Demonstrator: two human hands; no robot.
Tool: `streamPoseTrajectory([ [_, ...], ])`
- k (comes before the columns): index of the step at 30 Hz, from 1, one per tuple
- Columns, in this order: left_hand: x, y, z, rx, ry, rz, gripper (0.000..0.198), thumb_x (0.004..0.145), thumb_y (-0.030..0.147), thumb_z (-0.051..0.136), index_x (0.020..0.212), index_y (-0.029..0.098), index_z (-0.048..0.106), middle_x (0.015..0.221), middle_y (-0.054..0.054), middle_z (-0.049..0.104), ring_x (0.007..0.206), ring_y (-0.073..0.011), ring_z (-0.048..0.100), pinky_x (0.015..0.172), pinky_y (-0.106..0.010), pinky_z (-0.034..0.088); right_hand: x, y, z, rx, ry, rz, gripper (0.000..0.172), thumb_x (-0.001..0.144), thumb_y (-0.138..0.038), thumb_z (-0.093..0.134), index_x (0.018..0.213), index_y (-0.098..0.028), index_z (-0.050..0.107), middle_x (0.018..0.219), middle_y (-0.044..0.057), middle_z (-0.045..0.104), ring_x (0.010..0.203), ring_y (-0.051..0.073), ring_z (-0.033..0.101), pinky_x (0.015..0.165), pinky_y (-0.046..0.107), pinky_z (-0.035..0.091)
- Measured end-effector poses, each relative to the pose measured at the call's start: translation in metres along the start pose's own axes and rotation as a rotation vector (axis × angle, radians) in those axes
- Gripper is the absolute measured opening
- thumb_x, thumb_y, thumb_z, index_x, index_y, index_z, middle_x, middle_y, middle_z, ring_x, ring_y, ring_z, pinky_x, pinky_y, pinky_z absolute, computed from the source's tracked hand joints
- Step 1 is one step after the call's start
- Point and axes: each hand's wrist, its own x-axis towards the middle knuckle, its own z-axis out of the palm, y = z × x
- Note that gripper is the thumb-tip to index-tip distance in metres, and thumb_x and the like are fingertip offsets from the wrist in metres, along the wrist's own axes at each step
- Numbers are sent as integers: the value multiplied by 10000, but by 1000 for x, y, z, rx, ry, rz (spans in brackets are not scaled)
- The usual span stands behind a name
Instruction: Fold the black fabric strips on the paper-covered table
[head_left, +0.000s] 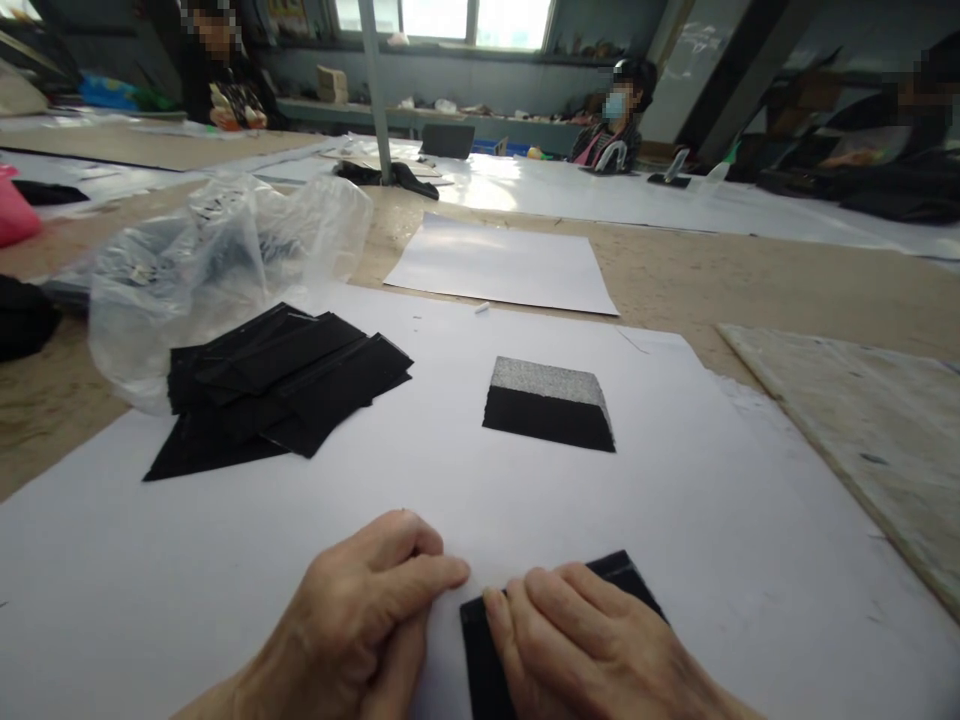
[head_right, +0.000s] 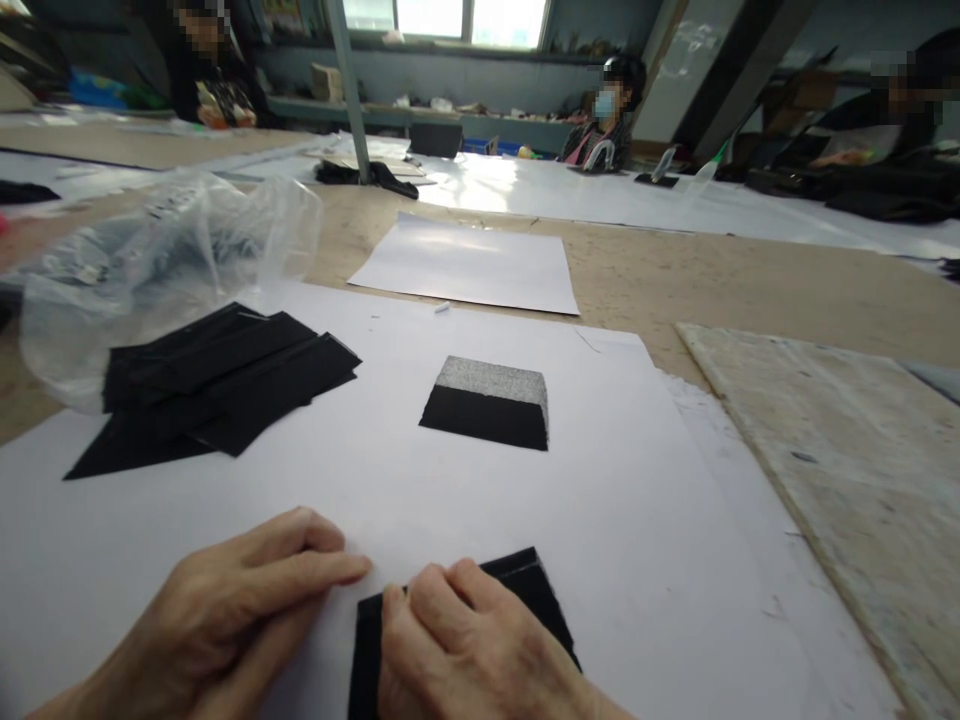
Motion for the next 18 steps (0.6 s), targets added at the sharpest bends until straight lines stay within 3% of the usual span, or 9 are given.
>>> streamPoseTrajectory([
  [8,7,-2,-8,-194,-70,-120,265,837,32,424,985,182,585,785,-9,564,692,-87,579,606,-154,497,4,2,0,-32,43,65,262,894,-10,421,827,-115,653,678,-3,608,591,113,516,540,285,370],
  [15,7,-1,-7,-200,-46,-129,272,836,28,419,988,188,578,789,8,557,692,-64,577,613,-133,487,5,7,-5,37,-53,88,280,886,-32,388,890,-125,653,776,-3,614,670,129,508,551,301,326],
  [18,8,0,-7,-201,-41,-146,270,833,35,422,969,198,589,776,18,560,692,-56,579,612,-121,483,4,6,1,78,-19,106,241,898,-73,404,888,-130,637,744,-6,593,642,117,468,551,294,313],
])
